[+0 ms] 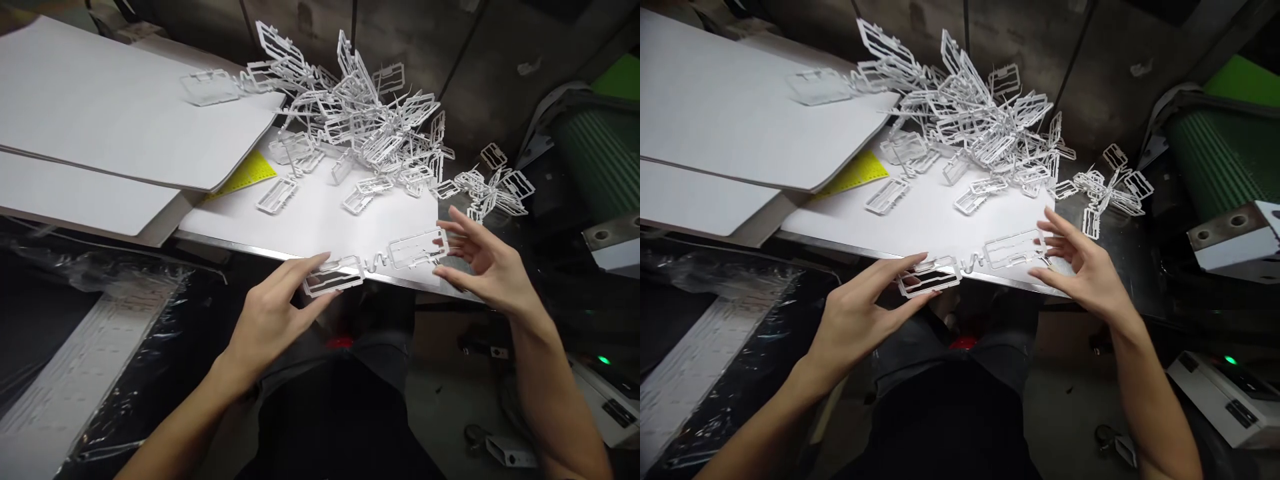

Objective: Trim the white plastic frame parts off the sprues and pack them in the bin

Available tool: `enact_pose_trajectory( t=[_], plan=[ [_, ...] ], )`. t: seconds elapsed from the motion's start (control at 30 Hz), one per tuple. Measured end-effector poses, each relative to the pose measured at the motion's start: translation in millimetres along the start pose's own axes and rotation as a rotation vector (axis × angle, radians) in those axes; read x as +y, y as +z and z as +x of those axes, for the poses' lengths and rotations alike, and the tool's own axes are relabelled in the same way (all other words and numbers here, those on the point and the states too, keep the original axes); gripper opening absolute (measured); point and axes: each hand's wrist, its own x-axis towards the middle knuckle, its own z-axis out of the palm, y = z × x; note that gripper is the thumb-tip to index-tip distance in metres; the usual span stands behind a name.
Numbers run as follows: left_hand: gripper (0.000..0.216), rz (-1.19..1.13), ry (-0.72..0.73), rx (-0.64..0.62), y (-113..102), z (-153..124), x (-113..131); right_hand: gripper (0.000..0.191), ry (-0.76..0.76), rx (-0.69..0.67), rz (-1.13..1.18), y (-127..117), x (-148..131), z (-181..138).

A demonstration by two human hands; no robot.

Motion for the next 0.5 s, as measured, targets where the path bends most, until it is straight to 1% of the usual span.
enact_pose_trajectory(
  t=[0.07, 0.1, 0.17, 0.23, 0.3, 0.4, 0.43, 0.5],
  plan=[
    [0.056, -0.013, -0.046, 0.039, 2.0, -2.8, -1.2, 0.110, 0.046, -0.179, -0.319, -19.7, 24.8, -3.7],
    [0.057, -0.030, -0.068, 0.056, 3.4, -3.5, -1.6, 0.114, 0.090, -0.265, -0.493, -29.0, 38.1, -6.6],
    [0.056, -0.073, -0.095, 0.078, 6.3, -2.9, -1.8, 0.113, 0.156, -0.383, -0.768, -42.7, 60.6, -13.2],
    [0.052, -0.096, -0.097, 0.087, 8.5, -0.2, -0.6, 0.105, 0.168, -0.448, -0.901, -46.8, 70.6, -19.6],
    [0.049, -0.085, -0.087, 0.098, 9.5, 3.3, 1.9, 0.089, 0.123, -0.473, -0.935, -40.8, 64.6, -24.9],
    [0.047, -0.057, -0.054, 0.123, 9.5, 7.2, 6.7, 0.058, 0.019, -0.418, -0.909, -17.3, 32.9, -29.9],
    [0.047, -0.055, -0.039, 0.131, 9.4, 8.1, 8.3, 0.048, 0.006, -0.389, -0.871, -7.0, 19.7, -30.3],
    [0.046, -0.064, -0.010, 0.137, 9.4, 9.3, 11.4, 0.032, 0.056, -0.363, -0.728, 14.1, -5.5, -28.9]
  ],
)
